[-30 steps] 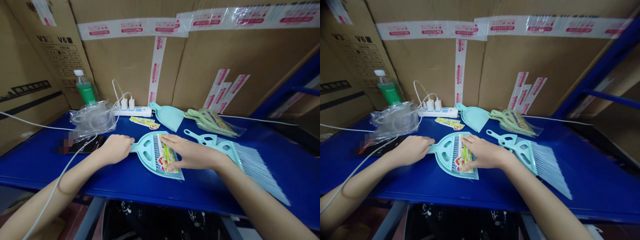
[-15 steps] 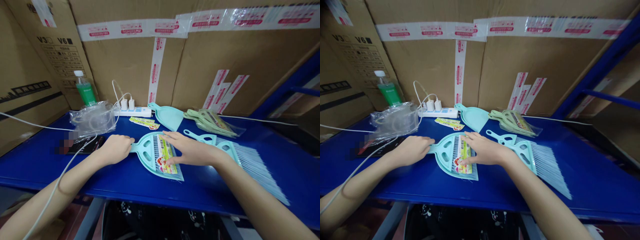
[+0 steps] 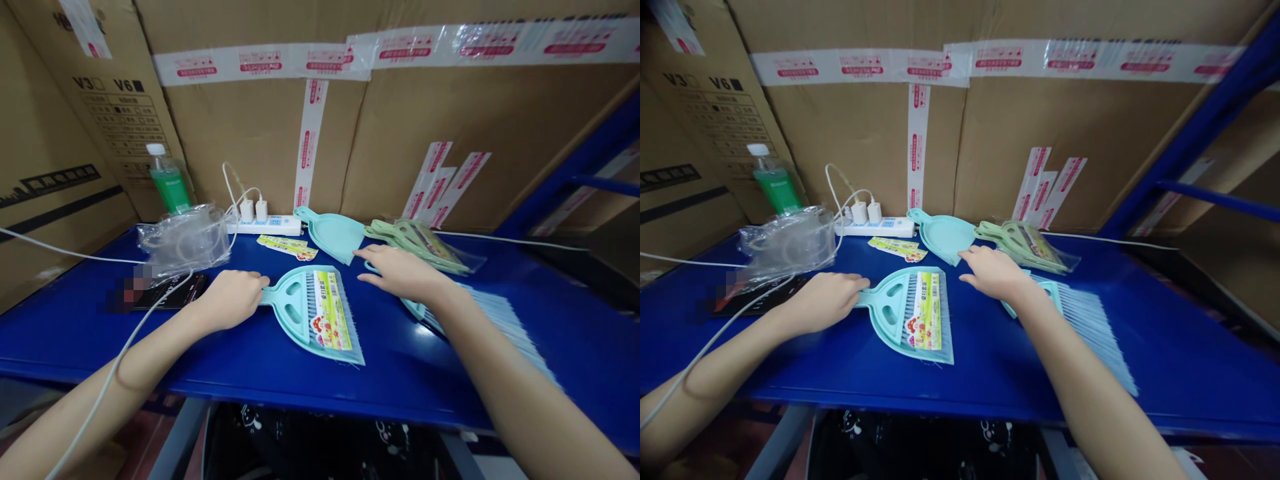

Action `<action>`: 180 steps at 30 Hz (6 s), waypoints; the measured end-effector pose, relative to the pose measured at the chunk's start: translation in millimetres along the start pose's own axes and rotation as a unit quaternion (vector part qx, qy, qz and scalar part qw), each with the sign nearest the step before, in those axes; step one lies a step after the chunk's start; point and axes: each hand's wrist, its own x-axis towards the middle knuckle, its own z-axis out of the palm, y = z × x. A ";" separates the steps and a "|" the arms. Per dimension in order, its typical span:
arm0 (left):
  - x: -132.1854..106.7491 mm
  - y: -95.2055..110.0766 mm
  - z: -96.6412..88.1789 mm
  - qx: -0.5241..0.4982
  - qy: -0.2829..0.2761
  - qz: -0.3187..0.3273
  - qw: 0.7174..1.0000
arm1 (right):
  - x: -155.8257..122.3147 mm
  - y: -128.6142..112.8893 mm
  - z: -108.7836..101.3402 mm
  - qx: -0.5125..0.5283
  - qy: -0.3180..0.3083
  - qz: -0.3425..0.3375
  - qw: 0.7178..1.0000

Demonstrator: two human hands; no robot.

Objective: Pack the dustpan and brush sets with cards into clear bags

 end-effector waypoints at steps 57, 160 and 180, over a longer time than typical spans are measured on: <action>2.9 -18.7 1.2 0.035 0.085 -0.129 0.987 | -4.5 -51.4 1.3 0.121 0.091 -0.155 0.976; 6.8 -11.9 7.8 0.018 0.005 -0.211 0.977 | 19.3 -8.4 25.6 0.757 -0.076 0.091 0.643; 12.7 -19.2 15.4 -0.361 0.083 -0.051 0.927 | -2.2 -9.3 33.0 0.750 -0.042 0.111 0.650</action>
